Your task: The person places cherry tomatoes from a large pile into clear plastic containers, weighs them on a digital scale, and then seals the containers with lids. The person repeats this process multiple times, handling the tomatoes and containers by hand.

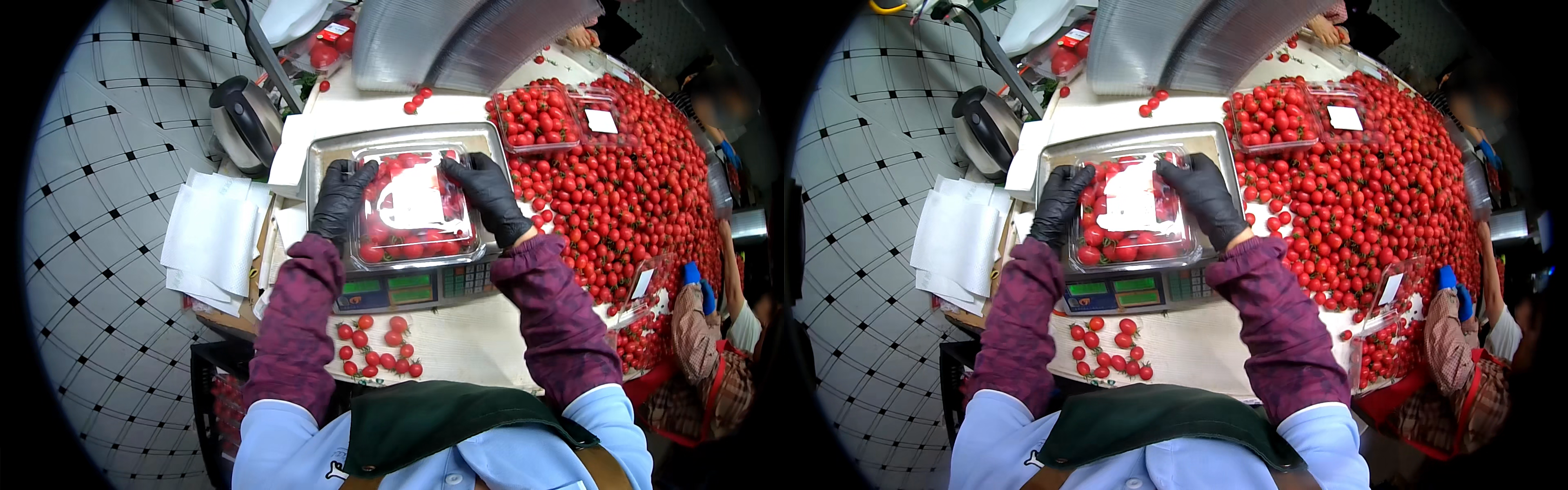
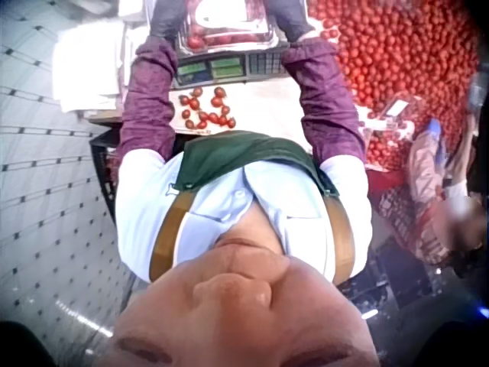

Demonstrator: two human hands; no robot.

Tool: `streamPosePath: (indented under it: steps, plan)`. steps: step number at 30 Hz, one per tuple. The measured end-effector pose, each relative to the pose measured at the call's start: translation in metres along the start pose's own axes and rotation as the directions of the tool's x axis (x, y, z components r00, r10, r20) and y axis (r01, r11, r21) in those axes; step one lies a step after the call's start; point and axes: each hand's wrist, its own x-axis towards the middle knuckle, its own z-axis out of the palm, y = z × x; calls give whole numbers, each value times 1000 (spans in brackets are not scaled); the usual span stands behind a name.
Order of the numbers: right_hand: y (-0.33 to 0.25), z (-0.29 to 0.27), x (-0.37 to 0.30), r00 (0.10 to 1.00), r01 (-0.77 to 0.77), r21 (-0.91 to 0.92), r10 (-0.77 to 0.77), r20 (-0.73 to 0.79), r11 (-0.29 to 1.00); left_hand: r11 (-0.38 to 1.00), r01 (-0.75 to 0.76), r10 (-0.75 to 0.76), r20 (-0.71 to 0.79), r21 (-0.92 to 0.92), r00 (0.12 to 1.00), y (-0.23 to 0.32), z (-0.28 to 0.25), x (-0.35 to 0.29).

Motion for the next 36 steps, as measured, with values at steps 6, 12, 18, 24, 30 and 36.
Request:
streamPosePath:
  steps: [6, 12, 18, 24, 30, 36]
  plan:
    - [-9, -25, 30, 995, 96, -299, -88, 38, 949, 1000, -19, 19, -52, -11, 998, 16, 19, 4]
    - [-20, 25, -56, 787, 589, -360, -614, 55, 723, 947, -320, 319, -60, 0, 946, -3, -34, -143]
    - [66, 148, -125, 775, 343, -226, -139, 616, 912, 882, 285, -318, -27, -375, 948, -107, -77, -270]
    - [109, 232, -141, 771, 300, -384, 15, 637, 874, 616, 250, -355, 20, -747, 935, -135, -102, -271]
    - [142, 257, -138, 792, 304, -487, 66, 606, 819, 823, 202, -224, 24, -530, 974, -142, -111, -261]
    - [148, 261, -133, 782, -127, -429, 356, 512, 894, 702, 244, -307, 25, -669, 951, -150, -109, -256]
